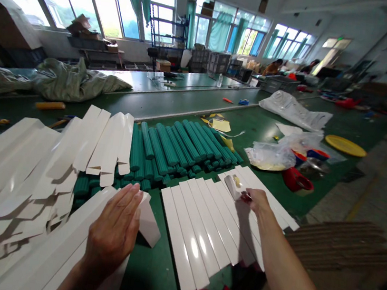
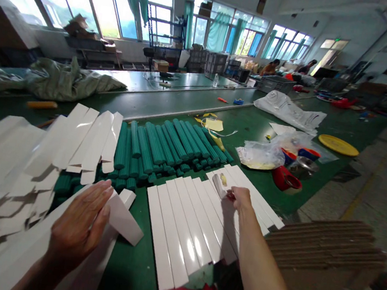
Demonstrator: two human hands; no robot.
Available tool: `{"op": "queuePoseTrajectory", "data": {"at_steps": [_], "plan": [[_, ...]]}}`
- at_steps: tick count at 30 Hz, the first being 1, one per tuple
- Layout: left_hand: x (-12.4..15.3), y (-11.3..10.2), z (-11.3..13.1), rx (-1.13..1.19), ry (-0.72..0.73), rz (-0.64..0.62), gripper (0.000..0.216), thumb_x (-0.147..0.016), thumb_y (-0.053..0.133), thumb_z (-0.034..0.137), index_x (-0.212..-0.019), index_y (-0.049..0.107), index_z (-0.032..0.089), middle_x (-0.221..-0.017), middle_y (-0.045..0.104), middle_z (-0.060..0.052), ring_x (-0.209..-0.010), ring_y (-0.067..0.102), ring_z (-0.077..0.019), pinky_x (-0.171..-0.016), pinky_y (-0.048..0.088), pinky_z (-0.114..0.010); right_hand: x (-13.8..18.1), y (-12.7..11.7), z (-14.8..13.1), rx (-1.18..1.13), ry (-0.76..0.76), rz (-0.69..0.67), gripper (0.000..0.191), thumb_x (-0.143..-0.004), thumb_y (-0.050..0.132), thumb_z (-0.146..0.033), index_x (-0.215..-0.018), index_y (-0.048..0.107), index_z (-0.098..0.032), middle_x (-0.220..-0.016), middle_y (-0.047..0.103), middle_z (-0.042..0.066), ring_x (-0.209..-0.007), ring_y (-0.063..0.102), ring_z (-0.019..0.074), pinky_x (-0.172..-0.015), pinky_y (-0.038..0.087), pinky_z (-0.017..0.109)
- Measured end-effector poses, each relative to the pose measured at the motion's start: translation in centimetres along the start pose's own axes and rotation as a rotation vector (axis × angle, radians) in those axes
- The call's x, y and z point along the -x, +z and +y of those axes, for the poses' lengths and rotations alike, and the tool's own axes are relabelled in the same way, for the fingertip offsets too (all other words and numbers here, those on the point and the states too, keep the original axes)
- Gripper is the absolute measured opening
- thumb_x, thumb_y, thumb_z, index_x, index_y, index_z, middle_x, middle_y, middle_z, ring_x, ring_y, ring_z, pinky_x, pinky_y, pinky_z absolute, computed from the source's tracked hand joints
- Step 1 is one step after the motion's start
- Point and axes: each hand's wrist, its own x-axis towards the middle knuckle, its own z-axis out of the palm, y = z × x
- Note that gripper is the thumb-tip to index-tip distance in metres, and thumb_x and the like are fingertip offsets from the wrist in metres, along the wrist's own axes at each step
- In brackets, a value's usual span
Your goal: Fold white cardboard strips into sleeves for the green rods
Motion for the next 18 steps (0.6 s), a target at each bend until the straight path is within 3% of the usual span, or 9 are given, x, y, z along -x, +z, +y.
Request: {"op": "queuePoseTrajectory", "data": {"at_steps": [8, 15, 18], "plan": [[-0.2, 0.2, -0.2, 0.011, -0.005, -0.002, 0.051, -0.083, 0.062, 0.003, -0.132, 0.055, 0.012, -0.123, 0.067, -0.017, -0.121, 0.061, -0.0305, -0.1, 0.053, -0.048, 1.1, -1.8, 2.9, -0.158, -0.077, -0.088, 0.026, -0.095, 0.059, -0.032, -0.114, 0.06, -0.014, -0.108, 0.064, 0.006, -0.088, 0.064, 0.0152, -0.075, 0.057, 0.032], [-0.1, 0.4, -0.3, 0.016, -0.009, -0.01, 0.053, -0.082, 0.06, 0.001, -0.133, 0.054, 0.011, -0.125, 0.066, -0.018, -0.123, 0.059, -0.0312, -0.101, 0.052, -0.049, 0.3, -0.8, 4.7, -0.25, -0.078, -0.075, 0.025, -0.095, 0.058, -0.032, -0.111, 0.06, -0.013, -0.1, 0.064, 0.004, -0.079, 0.063, 0.0124, -0.068, 0.056, 0.028], [-0.1, 0.1, -0.4, 0.018, -0.027, -0.023, 0.052, -0.083, 0.056, 0.001, -0.134, 0.052, 0.01, -0.125, 0.065, -0.019, -0.125, 0.057, -0.031, -0.102, 0.051, -0.049, 0.7, 0.2, 4.8, -0.282, -0.149, -0.089, 0.023, -0.095, 0.058, -0.033, -0.106, 0.06, -0.012, -0.09, 0.062, 0.002, -0.069, 0.06, 0.0093, -0.059, 0.053, 0.023]]}}
